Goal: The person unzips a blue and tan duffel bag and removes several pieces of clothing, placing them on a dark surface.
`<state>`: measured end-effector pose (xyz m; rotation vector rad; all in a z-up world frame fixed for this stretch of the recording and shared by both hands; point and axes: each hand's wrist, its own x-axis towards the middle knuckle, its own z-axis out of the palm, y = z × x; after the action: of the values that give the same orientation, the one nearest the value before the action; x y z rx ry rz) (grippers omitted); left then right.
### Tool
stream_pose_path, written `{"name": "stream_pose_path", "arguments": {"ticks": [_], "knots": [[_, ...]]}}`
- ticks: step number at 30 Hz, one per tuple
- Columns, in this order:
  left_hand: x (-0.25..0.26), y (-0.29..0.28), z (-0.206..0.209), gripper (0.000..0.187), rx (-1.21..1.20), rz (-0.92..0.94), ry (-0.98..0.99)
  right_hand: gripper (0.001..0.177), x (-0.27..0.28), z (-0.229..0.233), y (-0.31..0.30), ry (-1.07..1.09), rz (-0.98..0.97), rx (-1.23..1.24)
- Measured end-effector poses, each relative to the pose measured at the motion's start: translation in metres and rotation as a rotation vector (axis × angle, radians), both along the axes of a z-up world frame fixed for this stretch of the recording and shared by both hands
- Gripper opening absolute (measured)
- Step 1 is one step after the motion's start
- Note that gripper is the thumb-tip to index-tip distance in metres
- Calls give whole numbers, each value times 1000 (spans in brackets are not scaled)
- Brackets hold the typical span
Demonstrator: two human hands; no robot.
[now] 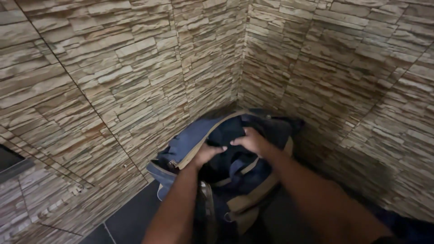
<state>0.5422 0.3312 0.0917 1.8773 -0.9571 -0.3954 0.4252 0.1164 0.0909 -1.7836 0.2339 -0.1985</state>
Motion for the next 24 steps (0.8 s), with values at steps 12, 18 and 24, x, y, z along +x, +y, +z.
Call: {"name": "stream_pose_path", "arguments": {"ticks": [12, 18, 24], "knots": [[-34, 22, 82, 73, -456, 65, 941, 47, -9, 73, 34, -146, 143, 96], [-20, 25, 44, 79, -229, 4, 834, 58, -7, 34, 38, 105, 147, 20], [-13, 11, 56, 80, -360, 135, 767, 78, -21, 44, 43, 146, 17, -82]]}}
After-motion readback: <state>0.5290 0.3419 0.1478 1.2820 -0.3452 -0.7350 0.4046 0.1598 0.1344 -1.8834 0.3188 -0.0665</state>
